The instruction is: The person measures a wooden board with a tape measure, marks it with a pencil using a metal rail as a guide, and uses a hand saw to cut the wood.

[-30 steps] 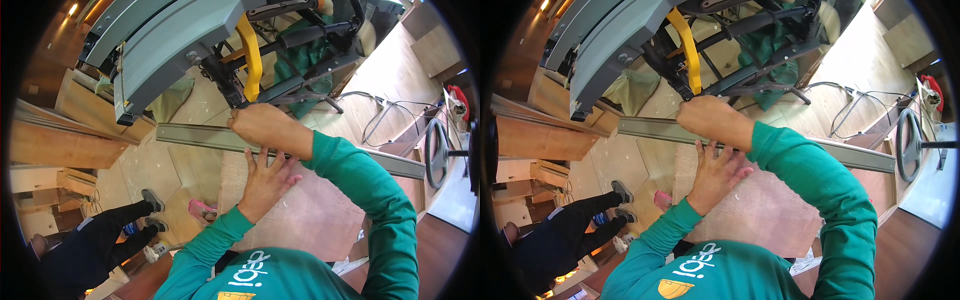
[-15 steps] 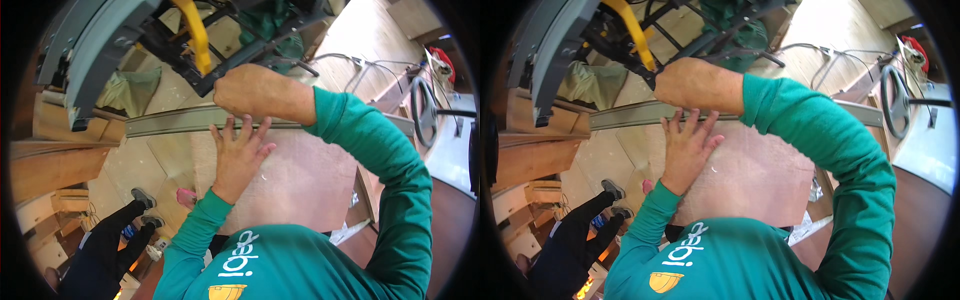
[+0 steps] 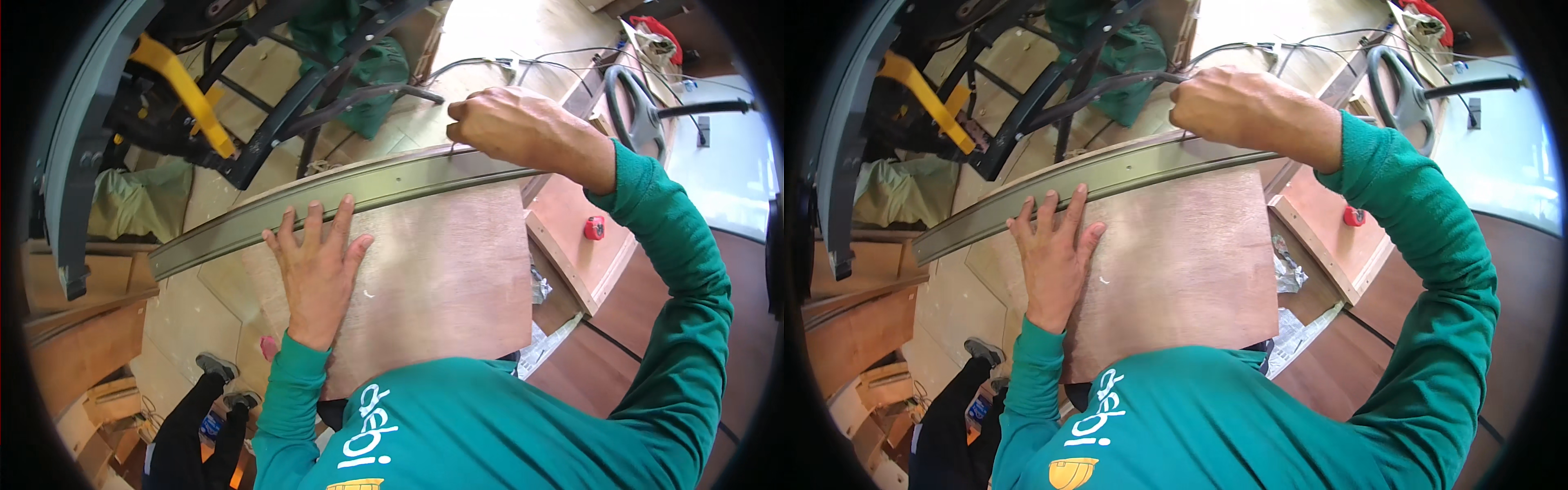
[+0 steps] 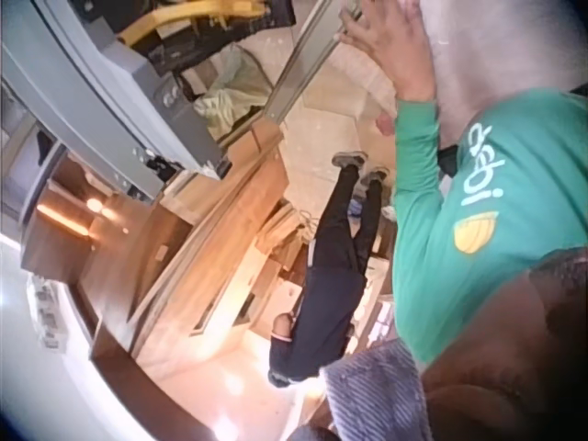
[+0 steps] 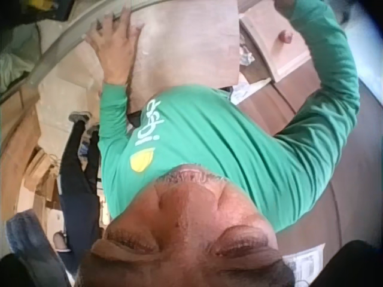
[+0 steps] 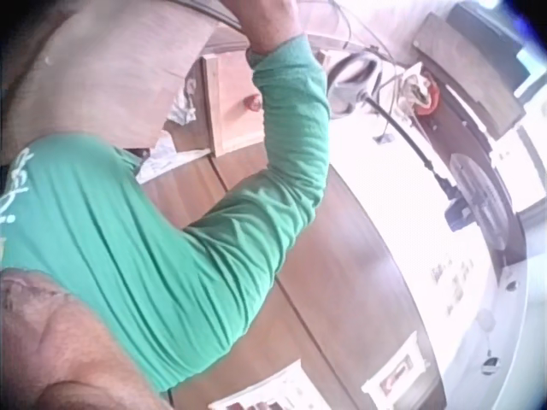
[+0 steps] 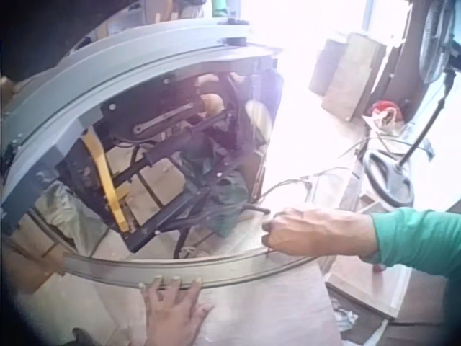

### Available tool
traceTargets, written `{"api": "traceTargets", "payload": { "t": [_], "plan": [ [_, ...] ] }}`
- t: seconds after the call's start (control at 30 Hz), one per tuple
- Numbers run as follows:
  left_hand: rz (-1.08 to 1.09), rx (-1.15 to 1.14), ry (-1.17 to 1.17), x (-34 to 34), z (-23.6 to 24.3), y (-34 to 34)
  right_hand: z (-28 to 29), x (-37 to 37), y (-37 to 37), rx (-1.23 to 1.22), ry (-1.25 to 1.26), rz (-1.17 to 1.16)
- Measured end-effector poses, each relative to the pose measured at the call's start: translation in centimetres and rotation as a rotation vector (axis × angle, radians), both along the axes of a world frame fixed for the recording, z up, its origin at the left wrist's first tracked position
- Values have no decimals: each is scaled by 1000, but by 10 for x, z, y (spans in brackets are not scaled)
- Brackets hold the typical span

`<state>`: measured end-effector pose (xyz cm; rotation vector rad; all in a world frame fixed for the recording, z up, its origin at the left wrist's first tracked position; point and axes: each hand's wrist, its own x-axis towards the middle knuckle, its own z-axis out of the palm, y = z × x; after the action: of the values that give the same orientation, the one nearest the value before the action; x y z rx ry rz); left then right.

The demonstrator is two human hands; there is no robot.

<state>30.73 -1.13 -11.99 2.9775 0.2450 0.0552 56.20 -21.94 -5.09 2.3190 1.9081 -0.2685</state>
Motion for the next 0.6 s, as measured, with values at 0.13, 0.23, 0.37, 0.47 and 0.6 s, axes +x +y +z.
{"api": "traceTargets", "payload": {
  "t": [0.13,0.23,0.37,0.47,0.6],
  "plan": [
    [6,1,11,0,-1,-1,0,13,-45,6,-64,-40],
    [0,-2,10,2,0,-4,-11,28,-77,-46,-156,-23],
    [-5,-4,2,4,0,-4,-10,39,-104,-169,-278,-88],
    [-1,-4,1,1,0,-3,6,26,-87,-73,-137,-276],
    [-18,-7,-8,2,0,-3,6,-2,-46,199,128,-288]
  ]
}}
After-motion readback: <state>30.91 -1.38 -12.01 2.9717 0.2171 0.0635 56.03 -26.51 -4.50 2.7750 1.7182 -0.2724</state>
